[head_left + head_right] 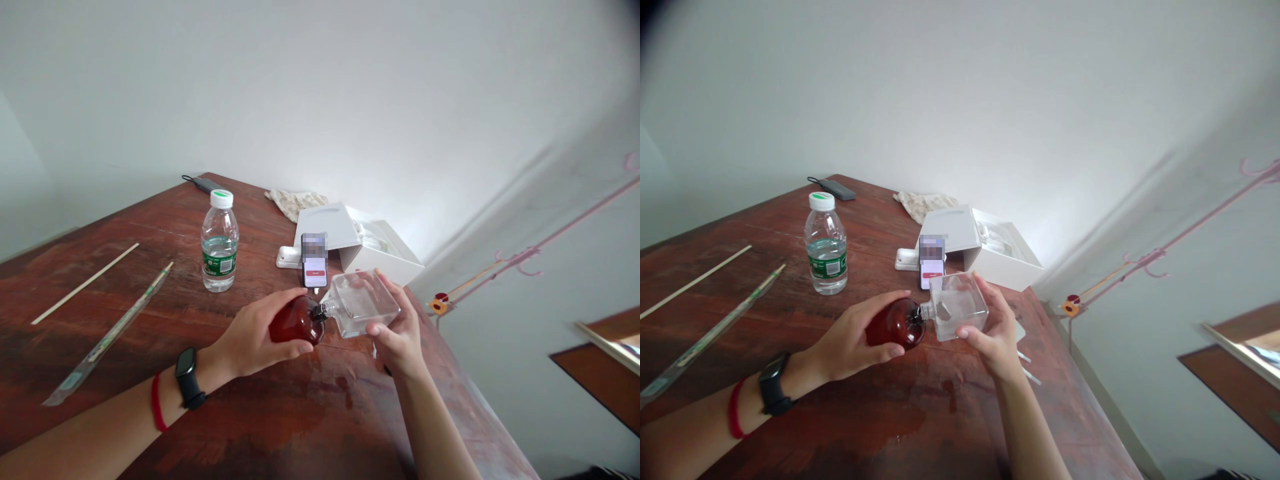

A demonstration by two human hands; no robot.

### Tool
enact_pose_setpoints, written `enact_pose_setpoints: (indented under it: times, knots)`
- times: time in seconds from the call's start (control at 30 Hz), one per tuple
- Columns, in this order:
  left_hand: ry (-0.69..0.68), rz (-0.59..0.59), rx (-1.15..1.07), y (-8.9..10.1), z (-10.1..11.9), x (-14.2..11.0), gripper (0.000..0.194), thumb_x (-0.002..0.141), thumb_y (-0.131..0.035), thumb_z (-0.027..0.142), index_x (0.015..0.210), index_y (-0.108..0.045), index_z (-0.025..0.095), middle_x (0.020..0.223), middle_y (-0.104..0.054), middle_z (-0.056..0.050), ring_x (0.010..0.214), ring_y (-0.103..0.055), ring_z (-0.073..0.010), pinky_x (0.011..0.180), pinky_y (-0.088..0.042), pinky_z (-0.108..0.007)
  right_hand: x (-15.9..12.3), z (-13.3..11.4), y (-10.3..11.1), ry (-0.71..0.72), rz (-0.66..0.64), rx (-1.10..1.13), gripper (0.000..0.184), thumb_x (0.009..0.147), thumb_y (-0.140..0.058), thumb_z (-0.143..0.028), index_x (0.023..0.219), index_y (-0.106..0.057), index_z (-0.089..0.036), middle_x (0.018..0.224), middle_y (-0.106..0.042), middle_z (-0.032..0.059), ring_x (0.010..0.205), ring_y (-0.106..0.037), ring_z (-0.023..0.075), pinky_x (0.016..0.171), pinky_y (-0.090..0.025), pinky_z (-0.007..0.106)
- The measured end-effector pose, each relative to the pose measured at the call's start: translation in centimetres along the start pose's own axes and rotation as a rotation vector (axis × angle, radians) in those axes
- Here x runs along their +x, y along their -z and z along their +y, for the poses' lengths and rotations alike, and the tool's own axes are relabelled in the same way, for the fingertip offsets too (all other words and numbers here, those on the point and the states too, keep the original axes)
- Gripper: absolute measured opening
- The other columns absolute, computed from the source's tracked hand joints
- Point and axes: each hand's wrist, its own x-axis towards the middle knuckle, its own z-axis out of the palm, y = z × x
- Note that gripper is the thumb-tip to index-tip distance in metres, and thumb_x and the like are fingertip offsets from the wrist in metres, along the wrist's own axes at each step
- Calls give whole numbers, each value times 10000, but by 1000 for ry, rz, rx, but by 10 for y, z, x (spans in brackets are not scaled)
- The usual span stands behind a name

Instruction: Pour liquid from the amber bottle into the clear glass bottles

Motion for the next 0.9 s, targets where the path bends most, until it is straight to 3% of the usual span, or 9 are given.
enact_pose_setpoints:
  times: [0.9]
  knots:
    - [0,1,2,-1,0,-1,878,873,-678,816,1523,-555,238,1440,-705,-135,1286,-693,-353,1147,-530,-509,-1,-4,-2,18,-7,1,830,690,-973,-564,1430,-672,-339,1412,-745,101,1371,-654,383,1213,-445,644]
